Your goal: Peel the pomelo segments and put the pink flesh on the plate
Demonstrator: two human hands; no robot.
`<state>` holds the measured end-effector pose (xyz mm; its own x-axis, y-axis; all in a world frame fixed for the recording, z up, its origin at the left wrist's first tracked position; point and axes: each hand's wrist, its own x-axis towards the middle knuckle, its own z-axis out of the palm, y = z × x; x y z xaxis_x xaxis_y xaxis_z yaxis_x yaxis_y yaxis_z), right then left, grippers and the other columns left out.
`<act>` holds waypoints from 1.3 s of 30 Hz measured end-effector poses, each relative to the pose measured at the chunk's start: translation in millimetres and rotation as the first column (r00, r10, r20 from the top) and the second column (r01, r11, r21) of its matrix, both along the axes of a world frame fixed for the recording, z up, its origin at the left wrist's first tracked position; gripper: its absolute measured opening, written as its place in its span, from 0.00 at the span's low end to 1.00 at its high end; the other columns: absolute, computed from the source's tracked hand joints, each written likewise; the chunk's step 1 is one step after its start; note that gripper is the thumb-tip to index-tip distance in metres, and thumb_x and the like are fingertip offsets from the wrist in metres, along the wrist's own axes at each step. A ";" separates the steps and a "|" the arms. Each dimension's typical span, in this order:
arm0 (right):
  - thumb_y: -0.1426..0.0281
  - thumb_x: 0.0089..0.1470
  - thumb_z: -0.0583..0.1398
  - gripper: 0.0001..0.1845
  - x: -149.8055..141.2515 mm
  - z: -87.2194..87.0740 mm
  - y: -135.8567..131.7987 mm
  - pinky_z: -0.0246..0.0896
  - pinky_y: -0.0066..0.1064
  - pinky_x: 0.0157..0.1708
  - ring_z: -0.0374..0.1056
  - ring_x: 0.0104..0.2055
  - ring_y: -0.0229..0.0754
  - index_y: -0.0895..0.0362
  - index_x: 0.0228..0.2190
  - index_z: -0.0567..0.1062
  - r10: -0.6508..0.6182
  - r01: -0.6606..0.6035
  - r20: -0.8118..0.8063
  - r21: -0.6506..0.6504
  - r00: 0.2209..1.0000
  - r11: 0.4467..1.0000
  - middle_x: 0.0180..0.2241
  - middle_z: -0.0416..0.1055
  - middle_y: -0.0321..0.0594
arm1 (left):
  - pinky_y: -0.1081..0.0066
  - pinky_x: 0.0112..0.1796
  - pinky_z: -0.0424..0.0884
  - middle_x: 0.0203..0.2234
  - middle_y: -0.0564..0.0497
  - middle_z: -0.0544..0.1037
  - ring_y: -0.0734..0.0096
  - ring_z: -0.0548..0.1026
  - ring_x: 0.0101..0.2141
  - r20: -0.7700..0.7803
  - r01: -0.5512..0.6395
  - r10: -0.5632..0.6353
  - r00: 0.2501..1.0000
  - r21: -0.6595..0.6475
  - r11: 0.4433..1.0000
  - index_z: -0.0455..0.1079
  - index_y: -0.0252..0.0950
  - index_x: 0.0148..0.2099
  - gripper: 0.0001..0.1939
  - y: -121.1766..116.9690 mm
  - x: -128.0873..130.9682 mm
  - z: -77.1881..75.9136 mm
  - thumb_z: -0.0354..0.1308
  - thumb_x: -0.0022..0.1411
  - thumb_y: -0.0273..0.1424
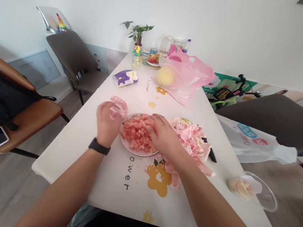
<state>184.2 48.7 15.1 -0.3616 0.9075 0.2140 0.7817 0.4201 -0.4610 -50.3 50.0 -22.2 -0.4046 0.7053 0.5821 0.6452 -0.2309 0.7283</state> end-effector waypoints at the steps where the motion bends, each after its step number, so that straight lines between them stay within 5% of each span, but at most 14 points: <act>1: 0.63 0.70 0.53 0.27 0.5 1.4 -0.7 0.57 0.56 0.71 0.62 0.71 0.59 0.60 0.64 0.71 -0.003 0.003 -0.015 0.001 1.000 1.000 0.68 0.67 0.57 | 0.49 0.69 0.60 0.62 0.31 0.70 0.47 0.66 0.66 0.030 -0.109 0.111 0.993 -0.049 0.993 0.69 0.31 0.60 0.23 6.0 -7.7 -0.8 0.61 0.63 0.27; 2: 0.63 0.70 0.54 0.26 0.3 3.0 -1.0 0.58 0.56 0.71 0.63 0.71 0.59 0.58 0.64 0.71 0.000 0.000 -0.030 0.001 1.000 1.000 0.67 0.69 0.55 | 0.49 0.70 0.57 0.65 0.27 0.67 0.45 0.63 0.69 0.068 -0.177 0.188 0.980 -0.144 0.974 0.66 0.29 0.62 0.28 12.7 -14.9 -2.5 0.63 0.61 0.29; 4: 0.63 0.69 0.54 0.25 -2.6 6.9 -0.4 0.59 0.56 0.70 0.65 0.69 0.58 0.56 0.63 0.72 0.015 -0.015 -0.047 0.002 0.999 1.000 0.65 0.70 0.53 | 0.47 0.68 0.59 0.64 0.25 0.68 0.41 0.65 0.67 0.152 -0.127 0.204 0.967 -0.405 0.905 0.64 0.27 0.63 0.32 26.2 -26.1 -8.2 0.67 0.60 0.35; 8: 0.65 0.68 0.54 0.24 -20.2 16.6 7.3 0.59 0.53 0.69 0.66 0.68 0.58 0.58 0.61 0.73 0.060 -0.060 -0.033 -0.005 0.998 0.998 0.64 0.71 0.54 | 0.48 0.54 0.73 0.46 0.35 0.79 0.43 0.78 0.50 0.212 -0.065 0.194 0.958 -0.498 0.865 0.71 0.33 0.48 0.21 43.9 -31.9 -19.6 0.69 0.57 0.38; 13: 0.67 0.67 0.55 0.28 -62.7 20.4 34.0 0.58 0.49 0.69 0.65 0.69 0.57 0.58 0.66 0.68 0.120 -0.118 0.012 -0.091 0.993 0.989 0.67 0.68 0.55 | 0.48 0.60 0.69 0.51 0.37 0.75 0.46 0.74 0.55 0.217 -0.132 0.242 0.946 -0.422 0.897 0.69 0.35 0.54 0.23 43.1 -24.1 -19.2 0.67 0.55 0.28; 18: 0.66 0.65 0.60 0.39 -106.5 18.8 67.1 0.62 0.52 0.65 0.66 0.68 0.64 0.66 0.71 0.58 0.153 -0.147 0.048 -0.109 0.987 0.983 0.68 0.65 0.67 | 0.53 0.64 0.67 0.54 0.37 0.70 0.51 0.72 0.57 0.230 -0.166 0.245 0.942 -0.316 0.934 0.69 0.34 0.59 0.27 31.2 -25.3 -6.0 0.64 0.57 0.24; 21: 0.66 0.63 0.62 0.36 -120.8 21.8 76.2 0.66 0.49 0.61 0.71 0.64 0.63 0.64 0.68 0.62 0.180 -0.173 0.048 -0.114 0.983 0.978 0.64 0.71 0.65 | 0.56 0.64 0.68 0.55 0.37 0.69 0.53 0.73 0.56 0.224 -0.144 0.192 0.955 -0.212 0.967 0.71 0.32 0.61 0.29 26.4 -26.1 -0.1 0.63 0.56 0.22; 30: 0.64 0.61 0.60 0.14 -119.0 27.9 70.3 0.71 0.42 0.41 0.78 0.43 0.56 0.56 0.46 0.69 0.118 -0.116 -0.001 -0.175 0.993 0.978 0.45 0.81 0.56 | 0.54 0.64 0.68 0.52 0.42 0.76 0.53 0.74 0.57 0.160 -0.035 0.045 0.986 -0.063 0.997 0.75 0.38 0.58 0.24 22.5 -20.9 6.0 0.64 0.58 0.24; 39: 0.64 0.58 0.60 0.13 -111.4 31.1 65.1 0.69 0.41 0.39 0.75 0.39 0.52 0.53 0.43 0.66 0.132 -0.142 -0.070 -0.168 0.989 0.975 0.42 0.80 0.48 | 0.52 0.64 0.69 0.56 0.41 0.76 0.52 0.74 0.59 0.220 0.039 -0.027 0.975 -0.051 0.998 0.72 0.37 0.60 0.29 14.5 -19.0 12.0 0.61 0.55 0.20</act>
<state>72.8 113.8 46.2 -0.4768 0.8751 0.0829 0.6921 0.4318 -0.5784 -69.3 64.5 -10.2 -0.4940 0.7484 0.4426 0.4615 -0.2057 0.8630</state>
